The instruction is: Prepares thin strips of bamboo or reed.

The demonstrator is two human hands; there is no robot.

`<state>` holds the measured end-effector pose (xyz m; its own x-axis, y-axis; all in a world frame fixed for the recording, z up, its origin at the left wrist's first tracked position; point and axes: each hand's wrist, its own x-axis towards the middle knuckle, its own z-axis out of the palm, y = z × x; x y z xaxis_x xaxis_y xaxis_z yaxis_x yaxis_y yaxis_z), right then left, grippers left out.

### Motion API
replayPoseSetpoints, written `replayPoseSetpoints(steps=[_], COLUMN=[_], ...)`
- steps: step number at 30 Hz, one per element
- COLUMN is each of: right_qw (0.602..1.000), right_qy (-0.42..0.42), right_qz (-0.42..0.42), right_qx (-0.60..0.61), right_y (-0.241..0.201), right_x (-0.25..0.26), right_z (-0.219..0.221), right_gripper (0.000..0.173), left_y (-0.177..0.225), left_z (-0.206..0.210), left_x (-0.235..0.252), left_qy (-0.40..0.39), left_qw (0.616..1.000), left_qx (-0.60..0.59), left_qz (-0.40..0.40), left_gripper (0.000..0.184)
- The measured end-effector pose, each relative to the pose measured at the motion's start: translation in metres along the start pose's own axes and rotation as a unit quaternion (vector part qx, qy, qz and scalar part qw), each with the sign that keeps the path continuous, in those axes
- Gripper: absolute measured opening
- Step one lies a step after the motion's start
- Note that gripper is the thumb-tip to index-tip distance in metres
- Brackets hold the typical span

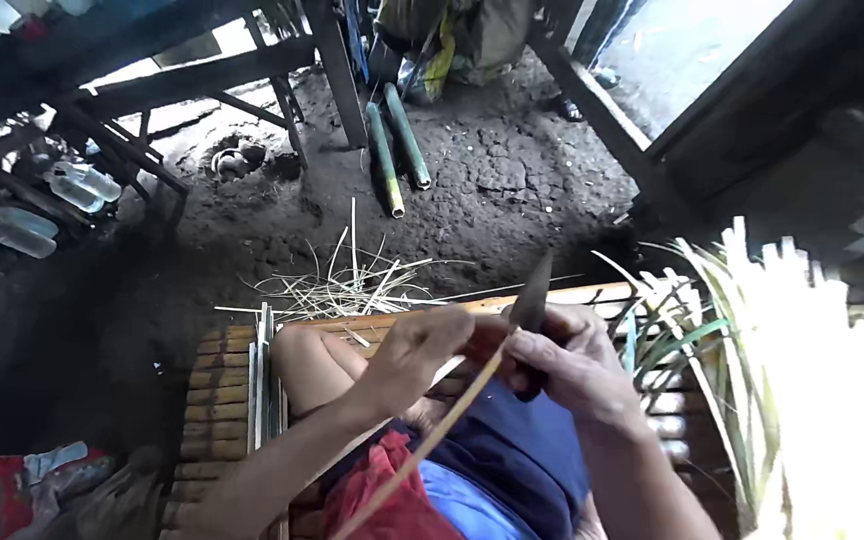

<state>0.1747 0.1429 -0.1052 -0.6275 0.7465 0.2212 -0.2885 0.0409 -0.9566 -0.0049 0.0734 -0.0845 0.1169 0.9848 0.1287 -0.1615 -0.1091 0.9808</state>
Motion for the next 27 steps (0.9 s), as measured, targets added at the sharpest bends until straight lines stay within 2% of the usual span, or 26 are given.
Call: replayPoseSetpoints(steps=[1,3,6,8,11,12,13,15,16,17,18,22,23,25,26,27], right_qw=[0.999,0.992,0.983,0.972,0.949,0.942,0.932,0.908,0.903,0.905,0.908,0.915,0.925,0.944,0.948,0.946], right_qy=[0.034,0.089,0.12,0.171,0.233,0.232,0.232,0.251,0.261,0.257,0.236,0.072,0.055,0.062,0.074,0.084], right_qz=[-0.019,-0.063,-0.107,-0.12,-0.157,-0.161,-0.16,-0.156,-0.141,-0.125,-0.116,-0.179,-0.184,-0.18,-0.19,-0.194], right_qx=[-0.01,-0.057,-0.088,-0.111,-0.144,-0.181,-0.23,-0.298,-0.31,-0.316,-0.326,-0.355,-0.329,-0.269,-0.244,-0.246], right_y=[0.007,0.02,0.023,0.013,-0.007,-0.006,-0.001,0.01,0.012,0.012,0.013,0.031,0.027,0.007,0.0,-0.003], right_x=[0.004,0.012,0.009,-0.005,-0.021,-0.021,-0.017,-0.004,0.001,0.004,0.004,-0.011,-0.019,-0.037,-0.042,-0.041], right_z=[0.005,0.013,0.016,0.01,-0.01,-0.014,-0.015,-0.022,-0.027,-0.03,-0.027,0.007,0.005,-0.006,-0.011,-0.014], right_gripper=[0.01,0.01,0.01,0.008,0.007,0.006,0.011,0.024,0.025,0.021,0.021,0.037,0.035,0.025,0.021,0.02], left_y=[-0.011,-0.026,-0.036,-0.048,-0.062,-0.066,-0.07,-0.075,-0.07,-0.063,-0.057,-0.057,-0.061,-0.074,-0.079,-0.081], left_z=[0.01,0.03,0.048,0.041,0.011,0.007,0.007,0.014,0.02,0.025,0.027,0.014,0.0,-0.033,-0.047,-0.052], left_x=[0.01,0.028,0.038,0.038,0.046,0.046,0.042,0.03,0.025,0.021,0.019,0.023,0.026,0.028,0.026,0.025], left_qy=[0.068,0.157,0.198,0.266,0.435,0.432,0.376,0.177,0.114,0.084,0.097,0.325,0.39,0.52,0.561,0.581], left_qw=[0.997,0.979,0.932,0.898,0.815,0.809,0.827,0.888,0.898,0.903,0.897,0.853,0.828,0.744,0.711,0.699], left_qx=[-0.028,-0.134,-0.302,-0.351,-0.379,-0.392,-0.41,-0.42,-0.421,-0.417,-0.424,-0.394,-0.389,-0.414,-0.42,-0.413], left_qz=[0.02,0.0,-0.028,-0.023,-0.057,-0.073,-0.079,-0.057,-0.054,-0.06,-0.074,-0.109,-0.106,-0.071,-0.057,-0.055], left_gripper=[0.039,0.039,0.047,0.054,0.057,0.06,0.065,0.068,0.062,0.054,0.049,0.043,0.041,0.042,0.043,0.043])
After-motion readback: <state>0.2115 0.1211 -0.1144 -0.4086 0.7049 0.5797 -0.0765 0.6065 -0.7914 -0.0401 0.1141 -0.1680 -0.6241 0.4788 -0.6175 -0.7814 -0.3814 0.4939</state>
